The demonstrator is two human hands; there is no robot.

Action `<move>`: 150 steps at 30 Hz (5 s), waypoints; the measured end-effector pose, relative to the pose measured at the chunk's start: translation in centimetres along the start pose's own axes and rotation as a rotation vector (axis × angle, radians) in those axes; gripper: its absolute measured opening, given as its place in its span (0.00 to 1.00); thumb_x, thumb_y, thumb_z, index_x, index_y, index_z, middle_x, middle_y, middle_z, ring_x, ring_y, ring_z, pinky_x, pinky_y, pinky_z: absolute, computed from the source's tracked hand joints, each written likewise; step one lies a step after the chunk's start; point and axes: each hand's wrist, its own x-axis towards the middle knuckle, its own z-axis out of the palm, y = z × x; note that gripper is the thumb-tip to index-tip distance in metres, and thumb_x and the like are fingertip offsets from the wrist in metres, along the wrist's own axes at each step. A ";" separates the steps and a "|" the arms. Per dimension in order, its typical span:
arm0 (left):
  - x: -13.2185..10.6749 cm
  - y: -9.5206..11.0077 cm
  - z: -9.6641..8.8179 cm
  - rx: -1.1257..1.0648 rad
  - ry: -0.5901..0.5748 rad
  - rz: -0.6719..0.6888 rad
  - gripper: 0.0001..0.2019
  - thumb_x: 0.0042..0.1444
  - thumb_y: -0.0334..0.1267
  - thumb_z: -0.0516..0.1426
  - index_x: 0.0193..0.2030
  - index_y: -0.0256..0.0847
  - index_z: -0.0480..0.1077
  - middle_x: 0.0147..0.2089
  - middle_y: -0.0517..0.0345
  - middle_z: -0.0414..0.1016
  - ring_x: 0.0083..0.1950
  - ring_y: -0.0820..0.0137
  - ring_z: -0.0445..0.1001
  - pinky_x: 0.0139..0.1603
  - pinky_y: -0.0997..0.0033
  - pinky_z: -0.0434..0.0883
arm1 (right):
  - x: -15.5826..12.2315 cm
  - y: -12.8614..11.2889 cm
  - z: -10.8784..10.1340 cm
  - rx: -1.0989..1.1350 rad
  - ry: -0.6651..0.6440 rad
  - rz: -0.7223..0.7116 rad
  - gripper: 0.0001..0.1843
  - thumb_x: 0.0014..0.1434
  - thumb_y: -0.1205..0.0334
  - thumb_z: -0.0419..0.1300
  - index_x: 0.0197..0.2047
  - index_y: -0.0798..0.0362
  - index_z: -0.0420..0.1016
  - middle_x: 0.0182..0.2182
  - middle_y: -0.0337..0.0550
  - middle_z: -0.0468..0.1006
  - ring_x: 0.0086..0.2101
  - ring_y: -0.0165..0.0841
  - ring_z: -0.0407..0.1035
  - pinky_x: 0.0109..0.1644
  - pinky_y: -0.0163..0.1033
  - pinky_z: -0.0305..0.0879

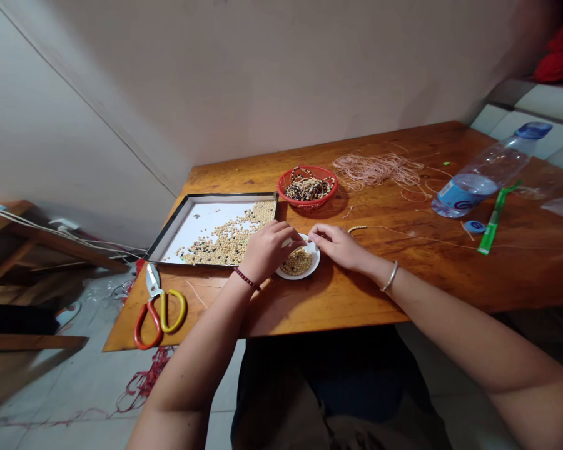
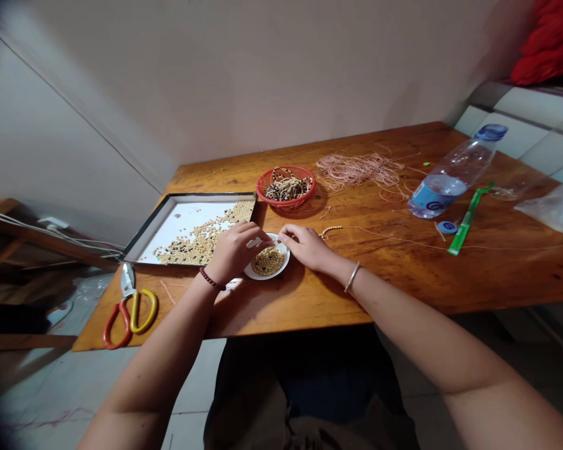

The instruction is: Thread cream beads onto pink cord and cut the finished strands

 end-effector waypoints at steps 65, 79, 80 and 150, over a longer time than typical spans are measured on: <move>0.1 0.9 -0.4 -0.087 0.200 -0.025 0.08 0.63 0.37 0.51 0.36 0.40 0.68 0.37 0.55 0.71 0.39 0.68 0.67 0.41 0.68 0.65 | 0.0 -0.4 -0.5 0.079 0.058 -0.067 0.21 0.65 0.50 0.45 0.25 0.53 0.62 0.23 0.37 0.65 0.27 0.30 0.60 0.34 0.35 0.55; 0.2 0.1 -0.3 -0.038 0.225 -0.133 0.07 0.63 0.36 0.51 0.36 0.41 0.68 0.38 0.55 0.71 0.41 0.66 0.66 0.42 0.67 0.64 | 0.1 0.3 -0.8 -0.136 0.165 -0.019 0.19 0.65 0.54 0.43 0.24 0.51 0.58 0.21 0.37 0.63 0.25 0.30 0.59 0.32 0.36 0.52; 0.3 0.0 -0.3 -0.031 0.231 -0.152 0.07 0.63 0.36 0.51 0.35 0.41 0.68 0.38 0.55 0.71 0.41 0.66 0.66 0.42 0.67 0.64 | 0.1 0.5 -0.9 -0.143 0.178 -0.011 0.18 0.64 0.55 0.43 0.24 0.51 0.57 0.21 0.37 0.63 0.25 0.30 0.58 0.31 0.36 0.51; -14.1 6.8 -1.4 0.180 -0.006 -0.515 0.08 0.62 0.41 0.50 0.35 0.44 0.69 0.38 0.55 0.72 0.43 0.63 0.69 0.42 0.63 0.67 | -9.2 -0.6 0.2 -0.546 -0.079 -0.186 0.10 0.63 0.64 0.50 0.43 0.50 0.73 0.37 0.47 0.78 0.39 0.39 0.70 0.48 0.44 0.57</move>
